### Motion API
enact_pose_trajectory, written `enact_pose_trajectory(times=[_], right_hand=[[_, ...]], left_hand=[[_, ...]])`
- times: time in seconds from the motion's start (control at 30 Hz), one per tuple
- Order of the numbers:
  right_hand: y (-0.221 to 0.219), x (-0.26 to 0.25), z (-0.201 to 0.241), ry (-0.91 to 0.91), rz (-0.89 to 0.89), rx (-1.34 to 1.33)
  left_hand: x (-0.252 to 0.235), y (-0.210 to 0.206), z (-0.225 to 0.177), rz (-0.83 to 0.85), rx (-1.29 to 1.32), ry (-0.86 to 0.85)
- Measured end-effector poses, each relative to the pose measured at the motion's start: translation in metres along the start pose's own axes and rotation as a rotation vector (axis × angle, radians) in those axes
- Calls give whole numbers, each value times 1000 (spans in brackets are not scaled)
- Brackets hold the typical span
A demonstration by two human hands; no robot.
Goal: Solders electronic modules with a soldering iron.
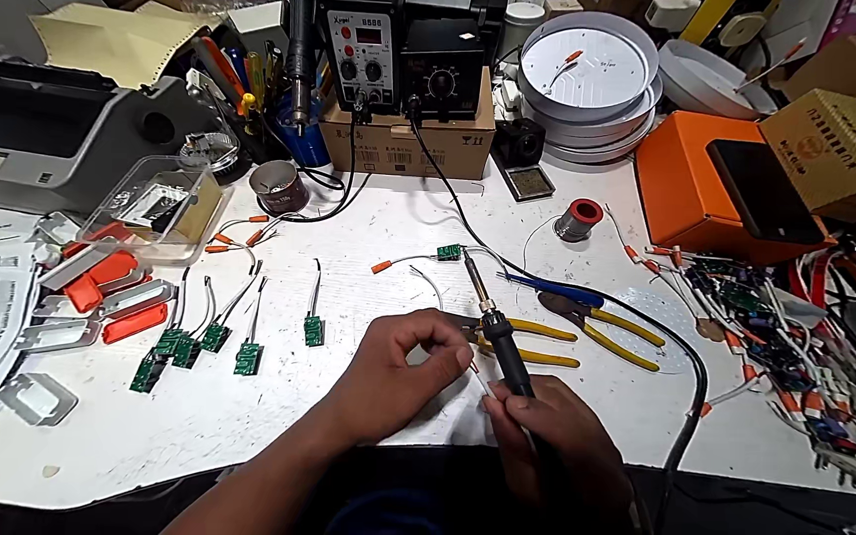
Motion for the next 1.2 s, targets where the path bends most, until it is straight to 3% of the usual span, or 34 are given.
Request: enact_pose_trajectory(times=[0.17,0.27,0.53,0.7,0.93,1.2], right_hand=[[-4,1,2,81,140,165],[-5,2,2,90,149,183],[-3,1,0,43,41,121],[-7,3,1,7,-25,70],[-11,7,1,-38,-26,4],[-24,16,3,-103,-62,-13]], left_hand=[[1,-1,10,157,172,268],[4,-3,13,145,241,310],[13,-9,16,-31,279,135],[19,-15,19,-249,266,-21],[21,-24,21,-217,315,-53],[31,-35,23,-484,-17,-265]])
Point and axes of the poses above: each hand's wrist, its own x-axis away from the middle knuckle, its own y-axis out of the back of the hand, z = x × y, the point moved 6 cm from there along -x, towards the middle knuckle, and after that the axes turned 6 degrees about z, right-handed, at the moved point
